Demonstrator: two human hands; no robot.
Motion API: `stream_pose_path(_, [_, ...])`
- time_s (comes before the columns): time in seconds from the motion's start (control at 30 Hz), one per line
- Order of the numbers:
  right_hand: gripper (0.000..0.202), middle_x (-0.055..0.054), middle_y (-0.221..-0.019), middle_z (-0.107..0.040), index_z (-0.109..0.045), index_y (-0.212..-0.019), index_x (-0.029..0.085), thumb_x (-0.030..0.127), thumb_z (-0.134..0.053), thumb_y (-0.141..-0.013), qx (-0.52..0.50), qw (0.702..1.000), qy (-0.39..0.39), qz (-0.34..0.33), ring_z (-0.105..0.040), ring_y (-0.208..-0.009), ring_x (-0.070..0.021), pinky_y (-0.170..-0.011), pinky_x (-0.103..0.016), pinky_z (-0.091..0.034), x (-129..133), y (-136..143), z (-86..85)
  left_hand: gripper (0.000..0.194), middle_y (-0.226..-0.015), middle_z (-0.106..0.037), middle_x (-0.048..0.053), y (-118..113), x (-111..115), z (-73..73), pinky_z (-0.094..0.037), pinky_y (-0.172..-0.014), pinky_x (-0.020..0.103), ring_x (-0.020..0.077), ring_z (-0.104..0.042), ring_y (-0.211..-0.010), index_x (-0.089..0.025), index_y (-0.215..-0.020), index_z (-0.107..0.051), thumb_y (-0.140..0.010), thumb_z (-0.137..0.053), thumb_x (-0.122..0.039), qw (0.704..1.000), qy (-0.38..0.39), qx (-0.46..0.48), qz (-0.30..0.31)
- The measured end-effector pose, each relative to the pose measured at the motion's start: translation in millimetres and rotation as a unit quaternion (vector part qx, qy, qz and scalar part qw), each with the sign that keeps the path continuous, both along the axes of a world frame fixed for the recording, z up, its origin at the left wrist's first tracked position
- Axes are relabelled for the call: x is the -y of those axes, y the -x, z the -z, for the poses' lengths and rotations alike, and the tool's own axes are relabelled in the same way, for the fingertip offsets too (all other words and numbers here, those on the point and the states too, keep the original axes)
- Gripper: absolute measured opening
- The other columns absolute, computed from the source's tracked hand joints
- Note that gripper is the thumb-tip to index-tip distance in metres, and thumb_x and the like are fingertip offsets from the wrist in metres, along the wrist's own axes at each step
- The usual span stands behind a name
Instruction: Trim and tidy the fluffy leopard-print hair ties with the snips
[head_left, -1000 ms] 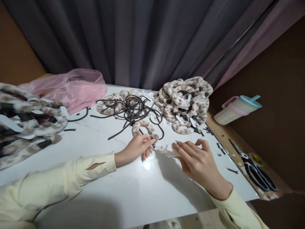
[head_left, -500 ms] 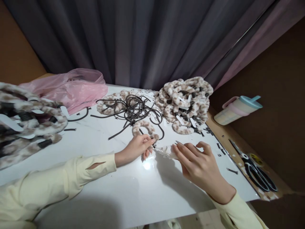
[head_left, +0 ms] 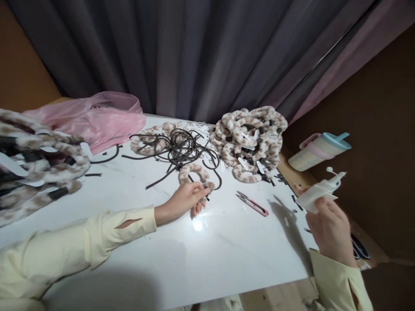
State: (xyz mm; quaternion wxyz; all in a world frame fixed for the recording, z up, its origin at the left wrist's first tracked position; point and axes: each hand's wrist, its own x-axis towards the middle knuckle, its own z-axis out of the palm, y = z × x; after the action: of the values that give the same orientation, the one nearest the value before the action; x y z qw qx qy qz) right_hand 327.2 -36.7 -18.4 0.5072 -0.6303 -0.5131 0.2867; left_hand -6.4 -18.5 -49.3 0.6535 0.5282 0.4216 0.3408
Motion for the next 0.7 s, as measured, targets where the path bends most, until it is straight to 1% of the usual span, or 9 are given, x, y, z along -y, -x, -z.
stream_pose_path(0.1, [0.032,-0.01,-0.089,-0.066,-0.059,-0.08,0.022,0.052,-0.06,-0.069,-0.044,0.998,0.035,0.01,-0.062,-0.085,-0.0272,-0.067,-0.035,-0.05,-13,-11,9.0,0.036,-0.05,-0.055,-0.001,0,-1,2.5,-0.04,-0.032,0.015,0.0055,-0.047,-0.034,-0.014,-0.067,-0.045,-0.08,-0.053,-0.047,1.0,0.0,0.002,-0.003])
stream_pose_path(0.17, [0.034,-0.009,-0.089,-0.066,-0.059,-0.077,0.021,0.054,-0.062,-0.067,-0.042,0.998,0.038,-0.012,-0.062,-0.09,-0.0275,-0.074,-0.037,-0.05,-22,-16,14.3,0.037,-0.05,-0.055,-0.001,0,-1,3.7,-0.039,-0.031,0.014,0.0055,-0.047,-0.034,-0.014,-0.067,-0.046,-0.08,-0.053,-0.048,1.0,-0.003,0.0,-0.004])
stream_pose_path(0.3, [0.038,-0.007,-0.096,-0.066,-0.055,-0.089,0.024,0.05,-0.067,-0.065,-0.027,0.999,0.03,-0.029,-0.06,-0.096,-0.0251,-0.082,-0.036,-0.048,-33,-26,26.4,0.037,-0.049,-0.056,-0.001,1,-1,4.3,-0.04,-0.032,0.014,0.0054,-0.047,-0.033,-0.013,-0.068,-0.047,-0.08,-0.053,-0.049,1.0,-0.01,-0.005,-0.001])
stream_pose_path(0.43, [0.047,-0.007,-0.099,-0.065,-0.054,-0.096,0.023,0.047,-0.073,-0.06,-0.005,0.999,0.037,-0.021,-0.06,-0.092,-0.0243,-0.08,-0.036,-0.048,-36,-33,36.7,0.037,-0.049,-0.055,-0.001,2,-1,3.1,-0.039,-0.033,0.014,0.0053,-0.047,-0.034,-0.013,-0.067,-0.047,-0.08,-0.053,-0.048,1.0,-0.005,-0.004,-0.001])
stream_pose_path(0.6, [0.052,-0.008,-0.098,-0.065,-0.056,-0.093,0.023,0.048,-0.076,-0.053,0.006,0.998,0.051,-0.019,-0.06,-0.091,-0.0247,-0.08,-0.036,-0.047,-36,-32,38.4,0.037,-0.048,-0.054,-0.001,1,0,2.3,-0.039,-0.033,0.014,0.0055,-0.047,-0.033,-0.013,-0.067,-0.047,-0.079,-0.054,-0.048,1.0,-0.007,-0.004,-0.004])
stream_pose_path(0.7, [0.055,-0.009,-0.097,-0.065,-0.058,-0.091,0.022,0.043,-0.08,-0.046,0.009,0.999,0.044,0.0,-0.06,-0.09,-0.0263,-0.078,-0.037,-0.048,-41,-31,36.9,0.037,-0.046,-0.053,-0.002,1,-1,2.9,-0.039,-0.033,0.014,0.0056,-0.047,-0.033,-0.013,-0.067,-0.047,-0.08,-0.053,-0.048,1.0,-0.008,-0.008,0.0])
